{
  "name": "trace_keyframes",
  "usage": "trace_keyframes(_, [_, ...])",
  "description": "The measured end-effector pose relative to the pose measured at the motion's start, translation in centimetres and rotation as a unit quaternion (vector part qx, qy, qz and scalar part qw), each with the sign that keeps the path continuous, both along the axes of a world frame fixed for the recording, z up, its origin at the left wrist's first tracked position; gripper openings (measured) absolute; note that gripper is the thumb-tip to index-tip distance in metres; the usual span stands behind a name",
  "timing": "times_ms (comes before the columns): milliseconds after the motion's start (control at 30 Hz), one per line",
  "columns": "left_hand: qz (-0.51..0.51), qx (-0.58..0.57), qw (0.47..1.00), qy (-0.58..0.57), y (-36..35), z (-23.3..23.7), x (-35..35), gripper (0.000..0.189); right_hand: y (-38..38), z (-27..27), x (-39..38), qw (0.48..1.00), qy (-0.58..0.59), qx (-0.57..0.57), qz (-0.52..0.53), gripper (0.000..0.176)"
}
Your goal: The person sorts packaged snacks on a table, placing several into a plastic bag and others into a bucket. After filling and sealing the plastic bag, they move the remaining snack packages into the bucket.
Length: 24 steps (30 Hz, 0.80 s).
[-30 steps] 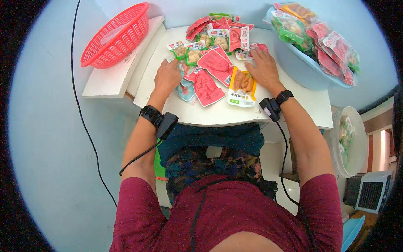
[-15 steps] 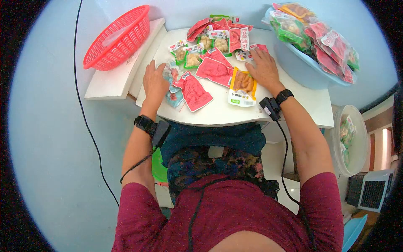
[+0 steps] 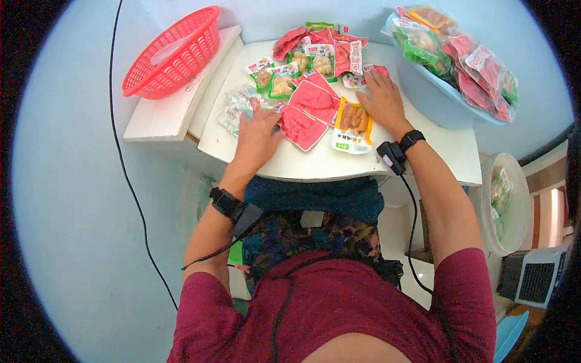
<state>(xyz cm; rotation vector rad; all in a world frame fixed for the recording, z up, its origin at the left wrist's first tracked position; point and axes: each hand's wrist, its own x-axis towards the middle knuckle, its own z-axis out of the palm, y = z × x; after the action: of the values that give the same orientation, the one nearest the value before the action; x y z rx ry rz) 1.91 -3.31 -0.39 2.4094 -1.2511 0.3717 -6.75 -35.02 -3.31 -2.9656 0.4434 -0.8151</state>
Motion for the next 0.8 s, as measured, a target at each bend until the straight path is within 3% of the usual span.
trace_keyframes(133, [-0.018, 0.048, 0.999, 0.006, -1.6, -0.1, 0.2, 0.034, -0.2, 0.0, 0.1, 1.0, 0.005, 0.004, 0.001, 0.058])
trace_keyframes(233, [-0.045, -0.019, 0.998, 0.024, -2.5, -0.8, 0.5, 0.034, -0.3, -0.5, 0.2, 1.0, -0.002, 0.004, 0.001, 0.056])
trace_keyframes(333, [-0.049, -0.001, 0.998, 0.047, -2.8, -1.0, 0.8, 0.037, -0.5, -0.3, 0.2, 1.0, -0.004, 0.014, 0.005, 0.054])
trace_keyframes(433, [-0.011, -0.007, 0.996, -0.091, -2.5, -1.7, 0.3, 0.037, -0.7, -0.4, 0.1, 1.0, 0.001, 0.015, 0.003, 0.054])
trace_keyframes(533, [0.072, -0.008, 0.997, -0.031, -1.8, -2.0, -0.4, 0.041, -0.7, -0.5, 0.2, 1.0, -0.004, 0.006, 0.003, 0.053])
trace_keyframes(800, [0.085, 0.059, 0.994, -0.038, 0.7, -2.4, 1.5, 0.032, -0.6, -0.1, -0.1, 1.0, -0.014, 0.005, 0.018, 0.053])
